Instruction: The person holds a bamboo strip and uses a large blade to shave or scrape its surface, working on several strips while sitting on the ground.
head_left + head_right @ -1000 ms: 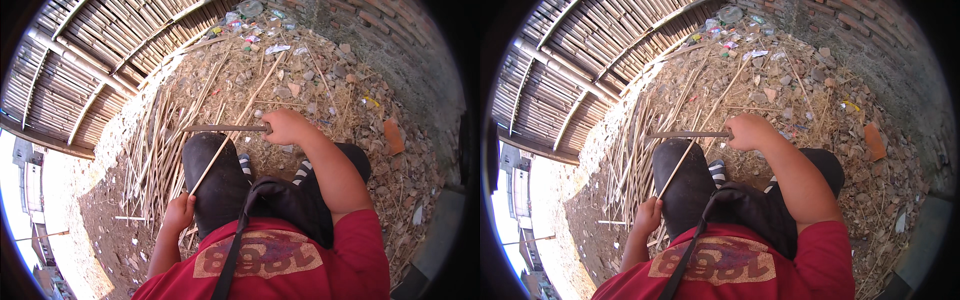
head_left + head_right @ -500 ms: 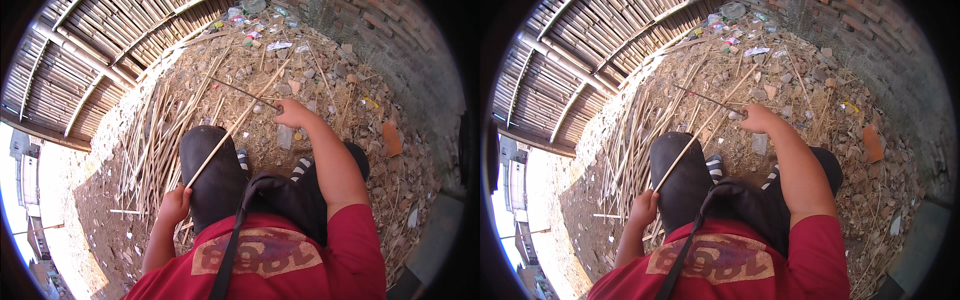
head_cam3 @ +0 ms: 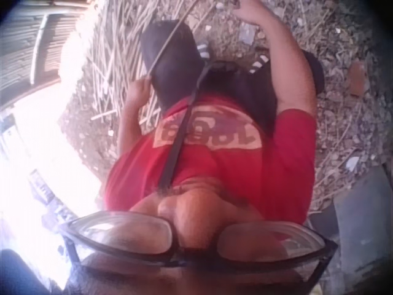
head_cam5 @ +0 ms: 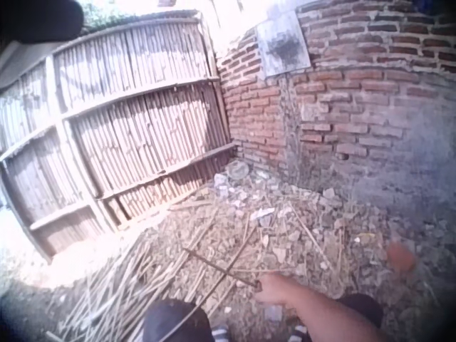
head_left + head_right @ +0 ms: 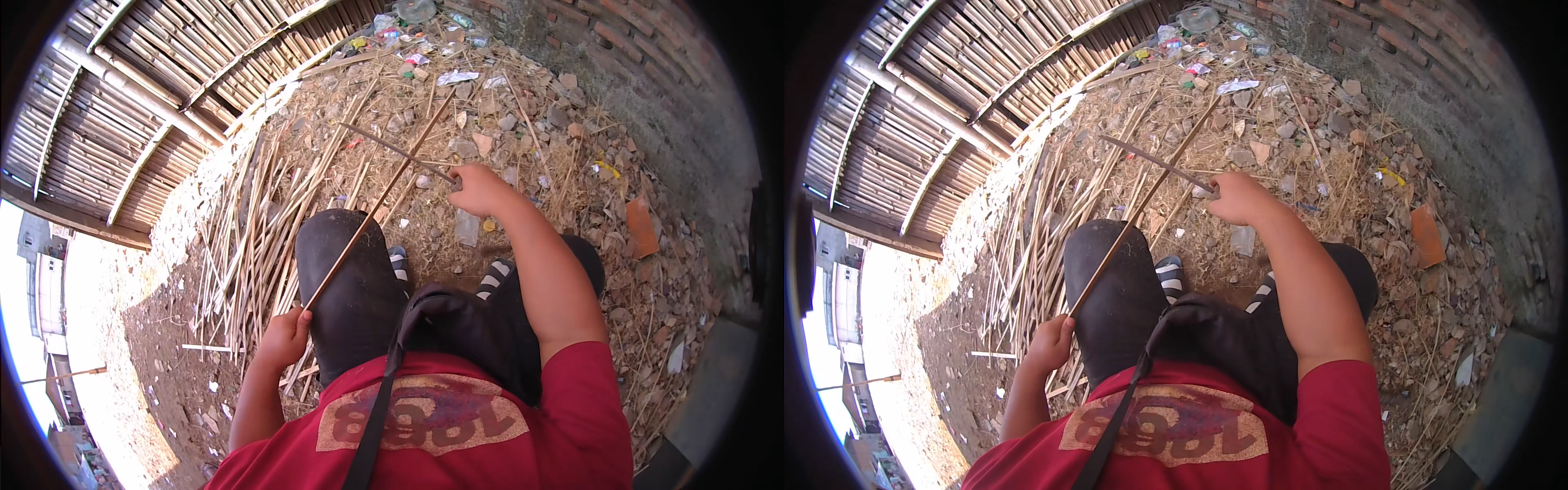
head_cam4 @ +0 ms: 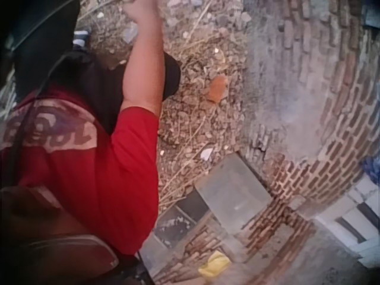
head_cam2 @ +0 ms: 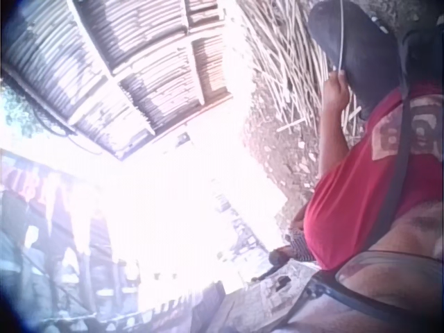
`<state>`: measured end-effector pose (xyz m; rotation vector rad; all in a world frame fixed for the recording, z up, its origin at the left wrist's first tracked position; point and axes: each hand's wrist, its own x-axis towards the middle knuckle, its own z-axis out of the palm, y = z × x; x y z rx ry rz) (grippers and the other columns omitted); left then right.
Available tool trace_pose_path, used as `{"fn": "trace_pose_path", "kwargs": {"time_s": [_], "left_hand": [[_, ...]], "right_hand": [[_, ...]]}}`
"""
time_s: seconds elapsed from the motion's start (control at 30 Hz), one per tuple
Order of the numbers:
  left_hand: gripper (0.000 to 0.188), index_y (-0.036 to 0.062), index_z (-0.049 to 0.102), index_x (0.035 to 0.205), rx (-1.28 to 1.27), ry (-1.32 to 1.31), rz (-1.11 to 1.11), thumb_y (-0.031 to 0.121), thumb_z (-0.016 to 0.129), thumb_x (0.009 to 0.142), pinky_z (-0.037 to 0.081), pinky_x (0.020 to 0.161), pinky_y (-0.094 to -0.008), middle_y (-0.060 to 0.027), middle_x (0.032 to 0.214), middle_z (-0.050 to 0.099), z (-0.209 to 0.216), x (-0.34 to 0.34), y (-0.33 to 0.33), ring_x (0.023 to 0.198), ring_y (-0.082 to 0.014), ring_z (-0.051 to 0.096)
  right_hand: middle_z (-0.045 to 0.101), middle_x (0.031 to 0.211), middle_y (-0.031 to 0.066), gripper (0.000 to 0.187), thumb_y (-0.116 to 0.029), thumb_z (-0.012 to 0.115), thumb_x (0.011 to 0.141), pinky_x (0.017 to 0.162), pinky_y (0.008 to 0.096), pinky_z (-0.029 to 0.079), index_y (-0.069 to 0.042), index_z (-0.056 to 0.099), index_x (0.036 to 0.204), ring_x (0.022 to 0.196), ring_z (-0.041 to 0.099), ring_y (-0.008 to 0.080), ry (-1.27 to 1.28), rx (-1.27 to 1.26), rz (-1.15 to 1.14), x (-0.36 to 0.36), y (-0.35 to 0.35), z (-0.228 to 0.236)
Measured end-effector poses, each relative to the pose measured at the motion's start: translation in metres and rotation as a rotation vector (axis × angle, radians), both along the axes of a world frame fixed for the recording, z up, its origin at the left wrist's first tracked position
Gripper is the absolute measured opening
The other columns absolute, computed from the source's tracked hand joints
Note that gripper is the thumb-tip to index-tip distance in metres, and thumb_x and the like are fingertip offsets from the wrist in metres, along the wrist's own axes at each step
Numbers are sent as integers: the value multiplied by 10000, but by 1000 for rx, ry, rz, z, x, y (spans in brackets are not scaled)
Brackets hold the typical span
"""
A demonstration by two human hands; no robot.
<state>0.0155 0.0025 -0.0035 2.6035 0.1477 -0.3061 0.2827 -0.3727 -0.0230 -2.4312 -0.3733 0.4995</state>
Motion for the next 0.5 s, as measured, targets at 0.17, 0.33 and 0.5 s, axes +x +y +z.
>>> {"fn": "trace_pose_path", "kwargs": {"time_s": [0.17,0.33,0.5], "left_hand": [[390,1,557,856,103,-76,-21,328,490,1058,445,636,-559,-274,713,602,-5,-5,-1,718,-511,592],[385,8,547,842,110,-83,-25,325,497,1053,451,630,-563,-269,700,602,-4,3,-3,709,-508,596],[390,12,542,832,161,-105,-21,338,517,1045,446,625,-574,-268,688,597,-2,-4,-3,706,-506,599]], "right_hand": [[728,995,180,457,-253,692,764,845,434,550,-18,705,1156,932,700,341,-89,-154,239,-4,12,19],[722,966,148,368,-250,700,756,828,443,552,-67,712,1075,953,687,362,-41,-41,-54,11,-12,-9],[719,939,209,483,-207,679,742,788,431,550,-4,694,1180,883,706,333,-98,-182,263,-16,22,25]]}}
